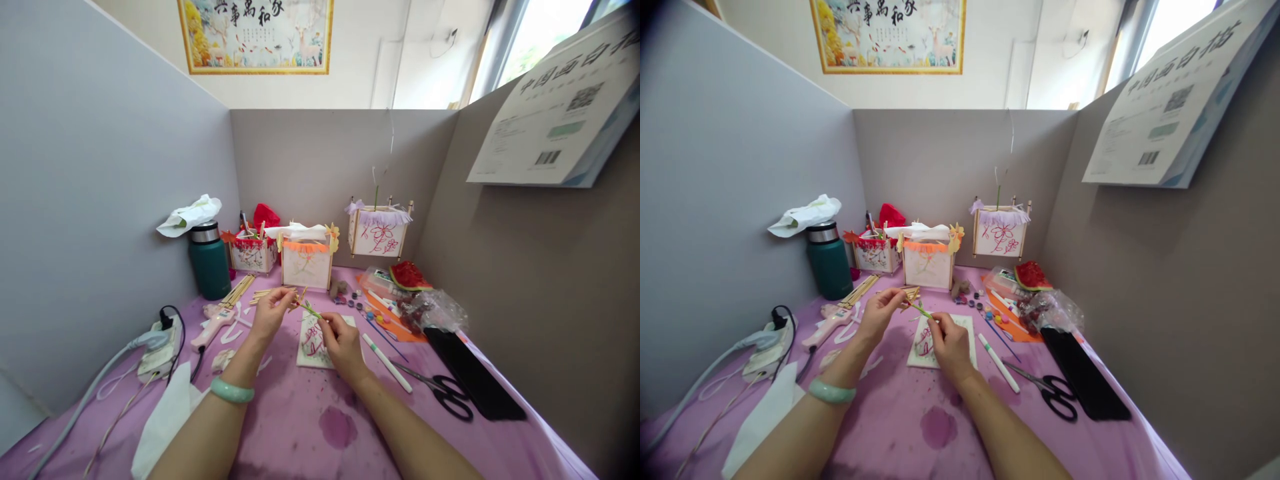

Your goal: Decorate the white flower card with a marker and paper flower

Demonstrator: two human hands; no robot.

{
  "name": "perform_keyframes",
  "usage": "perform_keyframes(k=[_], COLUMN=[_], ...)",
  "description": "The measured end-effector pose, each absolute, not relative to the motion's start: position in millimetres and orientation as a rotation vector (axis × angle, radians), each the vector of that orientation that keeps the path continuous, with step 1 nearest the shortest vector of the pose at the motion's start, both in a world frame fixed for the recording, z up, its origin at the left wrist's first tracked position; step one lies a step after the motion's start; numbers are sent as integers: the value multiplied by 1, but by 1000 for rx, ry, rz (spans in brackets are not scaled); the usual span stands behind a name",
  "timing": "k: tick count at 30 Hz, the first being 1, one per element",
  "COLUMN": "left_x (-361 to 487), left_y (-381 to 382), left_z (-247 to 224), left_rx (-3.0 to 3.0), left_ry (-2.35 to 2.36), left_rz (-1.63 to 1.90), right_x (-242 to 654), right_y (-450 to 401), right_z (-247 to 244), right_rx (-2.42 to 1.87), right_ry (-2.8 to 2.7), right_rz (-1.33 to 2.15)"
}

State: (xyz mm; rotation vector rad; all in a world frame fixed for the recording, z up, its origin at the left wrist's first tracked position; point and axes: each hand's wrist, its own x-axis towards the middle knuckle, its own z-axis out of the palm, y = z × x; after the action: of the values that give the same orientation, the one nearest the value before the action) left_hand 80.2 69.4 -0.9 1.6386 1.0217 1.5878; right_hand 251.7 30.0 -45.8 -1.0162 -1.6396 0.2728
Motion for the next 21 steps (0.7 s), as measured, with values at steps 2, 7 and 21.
perform_keyframes(k=[2, 7, 21], left_x=[81, 82, 78], left_y=[70, 71, 73], left_z=[-2, -3, -5], left_rx=[1568, 1856, 2022], left_ry=[964, 1146, 1205], left_rz=[1558, 1587, 1582], right_x=[252, 257, 255], right_y=[31, 32, 28], right_z=[-47, -47, -43], right_rx=[-1017, -974, -1020], right_ry=[-1624, -1698, -1799], right_rz=[327, -17, -32])
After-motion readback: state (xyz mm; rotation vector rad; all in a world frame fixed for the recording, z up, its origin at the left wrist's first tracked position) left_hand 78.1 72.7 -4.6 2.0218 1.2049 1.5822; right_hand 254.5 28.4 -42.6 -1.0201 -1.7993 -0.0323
